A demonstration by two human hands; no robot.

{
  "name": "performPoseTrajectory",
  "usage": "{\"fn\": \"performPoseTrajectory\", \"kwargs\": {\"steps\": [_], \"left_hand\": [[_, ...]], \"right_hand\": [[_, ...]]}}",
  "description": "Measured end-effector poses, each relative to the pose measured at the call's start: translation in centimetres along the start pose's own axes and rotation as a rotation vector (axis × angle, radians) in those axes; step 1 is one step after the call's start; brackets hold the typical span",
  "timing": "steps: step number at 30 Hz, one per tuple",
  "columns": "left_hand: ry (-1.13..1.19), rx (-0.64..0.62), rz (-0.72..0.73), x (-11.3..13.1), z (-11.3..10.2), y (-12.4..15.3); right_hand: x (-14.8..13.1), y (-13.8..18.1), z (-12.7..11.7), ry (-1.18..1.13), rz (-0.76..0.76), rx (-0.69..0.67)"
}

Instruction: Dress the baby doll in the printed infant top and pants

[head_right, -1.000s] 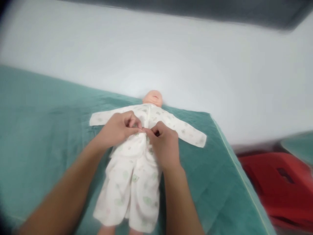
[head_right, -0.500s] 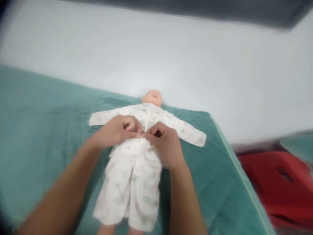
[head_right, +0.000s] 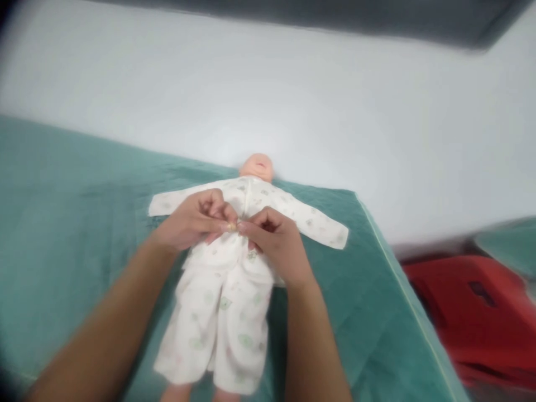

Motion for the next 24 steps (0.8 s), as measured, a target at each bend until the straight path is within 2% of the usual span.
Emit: {"fn": "performPoseTrajectory", "kwargs": {"steps": [14, 24], "left_hand": [[0.023, 0.071, 0.022, -0.04, 0.01, -0.18], [-0.035, 0.141, -0.020, -0.20, -0.75, -0.11]], "right_hand": [[-0.57, 0.18, 0.33, 0.075, 0.011, -0.016], [-0.59, 0.11, 0.36, 0.156, 0.038, 0.112]]}}
Point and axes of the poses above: each hand's wrist, its own y-axis away from the middle knuckle, its own z-axis out of the palm, x = y × z, the point moved 4 cm from there along -y, towards the middle knuckle, and after that the axes turned 1 degree about -z, right-handed, at the moved point
